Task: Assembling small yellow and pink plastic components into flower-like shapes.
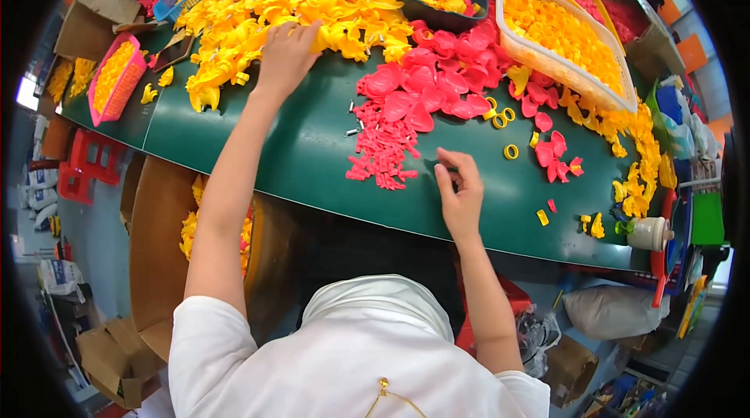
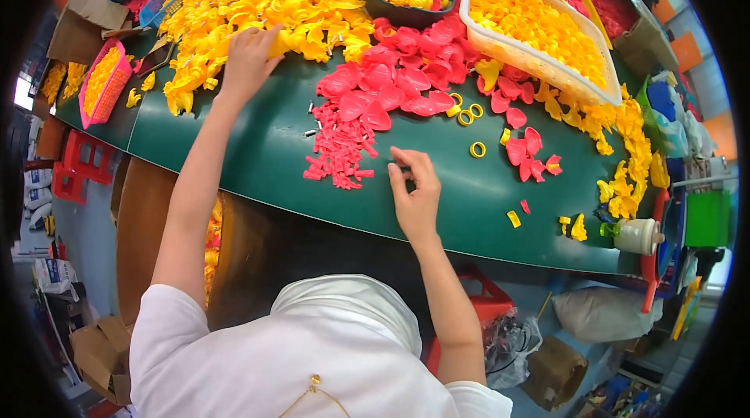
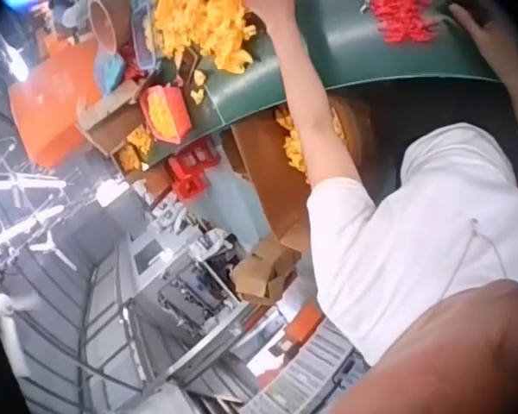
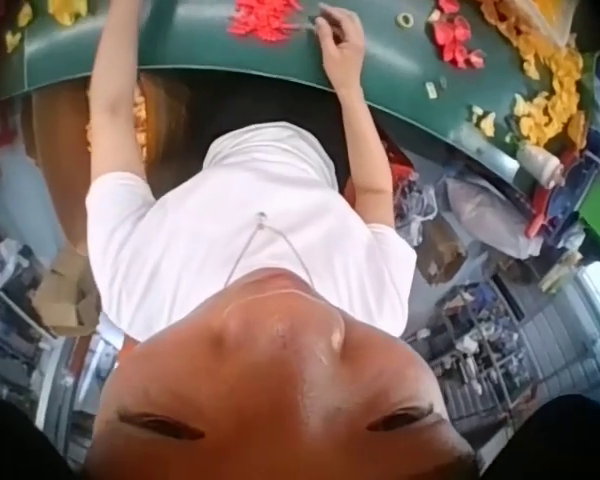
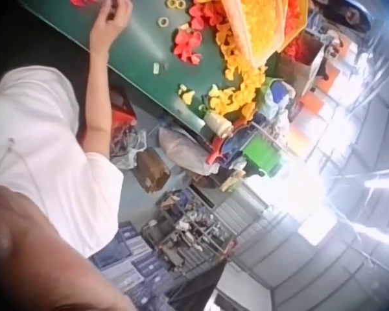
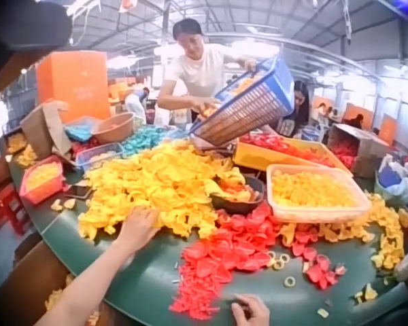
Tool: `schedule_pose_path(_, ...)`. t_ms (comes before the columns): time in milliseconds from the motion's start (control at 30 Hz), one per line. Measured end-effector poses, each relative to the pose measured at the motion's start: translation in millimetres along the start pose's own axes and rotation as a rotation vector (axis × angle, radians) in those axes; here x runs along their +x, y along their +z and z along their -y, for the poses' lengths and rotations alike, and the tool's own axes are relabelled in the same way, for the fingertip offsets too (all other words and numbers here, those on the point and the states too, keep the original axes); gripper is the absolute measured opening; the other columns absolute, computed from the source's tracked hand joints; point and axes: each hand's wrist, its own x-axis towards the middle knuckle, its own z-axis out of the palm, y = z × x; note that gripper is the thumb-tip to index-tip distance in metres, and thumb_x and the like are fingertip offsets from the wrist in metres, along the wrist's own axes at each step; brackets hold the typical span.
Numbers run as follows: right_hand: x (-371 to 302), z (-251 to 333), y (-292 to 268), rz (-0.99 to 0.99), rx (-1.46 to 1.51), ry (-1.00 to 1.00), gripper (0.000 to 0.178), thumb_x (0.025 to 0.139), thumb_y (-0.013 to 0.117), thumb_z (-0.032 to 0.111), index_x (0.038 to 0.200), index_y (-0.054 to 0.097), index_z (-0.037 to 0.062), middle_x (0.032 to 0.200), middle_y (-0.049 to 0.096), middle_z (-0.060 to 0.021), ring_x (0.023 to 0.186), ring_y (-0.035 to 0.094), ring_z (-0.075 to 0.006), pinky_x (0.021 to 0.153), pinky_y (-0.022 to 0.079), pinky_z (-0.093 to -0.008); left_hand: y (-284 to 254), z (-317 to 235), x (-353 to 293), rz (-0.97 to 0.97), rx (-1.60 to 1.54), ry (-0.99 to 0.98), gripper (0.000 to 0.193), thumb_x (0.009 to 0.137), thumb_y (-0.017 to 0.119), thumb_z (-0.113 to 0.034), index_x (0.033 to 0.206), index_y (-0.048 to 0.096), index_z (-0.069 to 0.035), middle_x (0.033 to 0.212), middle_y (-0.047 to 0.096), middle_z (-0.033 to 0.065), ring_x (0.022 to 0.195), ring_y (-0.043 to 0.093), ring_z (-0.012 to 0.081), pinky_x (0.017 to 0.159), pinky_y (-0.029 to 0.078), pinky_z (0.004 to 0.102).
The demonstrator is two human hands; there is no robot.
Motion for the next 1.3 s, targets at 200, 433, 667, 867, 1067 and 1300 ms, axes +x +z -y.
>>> schedule_pose_path(200,65,0,7,-0.015,-0.456,-0.268,0.027,0.081,0.066,0.005,0.107,0.063,0.0053,0.100,0.058,-0.0087,0.088,0.056,-0.0204,0.071,0.046,-0.0300,-39,-26,-30,-0.158,-0.382,-0.307,0.060,0.074,0.078,-0.017,0.126,0.050,-0.009,0.105,0.063,0.0084,0.101,0.056,0.0265,0.084,0.048,0.0371)
schedule_pose_path(433,92,-5,5,0.066,-0.678,-0.319,0.021,0.076,0.069,0.007,0.096,0.065,0.0070,0.095,0.056,-0.0092,0.091,0.054,-0.0274,0.074,0.047,-0.0367,-96,-139,-82,0.329,-2.207,-0.830,0.061,0.079,0.066,0.005,0.132,0.040,-0.007,0.118,0.054,0.0079,0.099,0.059,0.0171,0.080,0.053,0.0310)
schedule_pose_path(667,93,6,0,0.068,-0.847,-0.512,0.029,0.074,0.068,0.007,0.102,0.068,0.0150,0.104,0.055,-0.0051,0.102,0.050,-0.0283,0.080,0.047,-0.0373,-87,-229,-89,0.527,-2.089,-0.736,0.071,0.083,0.060,0.010,0.139,0.021,-0.009,0.135,0.035,0.0126,0.090,0.064,0.0214,0.077,0.056,0.0309)
schedule_pose_path(867,92,-1,-1,0.305,-0.795,-0.599,0.021,0.070,0.072,0.008,0.089,0.066,0.0144,0.105,0.055,-0.0013,0.107,0.045,-0.0281,0.087,0.046,-0.0381,-98,-238,-96,0.546,-1.418,-0.661,0.062,0.082,0.065,0.003,0.132,0.029,-0.007,0.135,0.038,0.0162,0.083,0.066,0.0268,0.064,0.055,0.0327)
schedule_pose_path(1067,98,-5,-12,0.413,-0.656,-0.603,0.024,0.071,0.071,0.005,0.093,0.065,0.0125,0.101,0.057,-0.0018,0.099,0.049,-0.0260,0.086,0.045,-0.0360,-121,-188,-107,0.187,-0.694,0.064,0.026,0.076,0.065,-0.002,0.101,0.061,-0.007,0.116,0.058,0.0083,0.100,0.060,0.0275,0.076,0.052,0.0368)
schedule_pose_path(1300,77,4,-40,0.196,-0.449,-0.370,0.030,0.081,0.057,-0.004,0.109,0.062,0.0085,0.083,0.058,-0.0059,0.085,0.053,-0.0208,0.075,0.043,-0.0287,-75,-201,-83,-0.003,-0.386,0.606,0.013,0.075,0.063,-0.015,0.087,0.063,-0.011,0.107,0.059,0.0022,0.118,0.047,0.0211,0.102,0.033,0.0441)
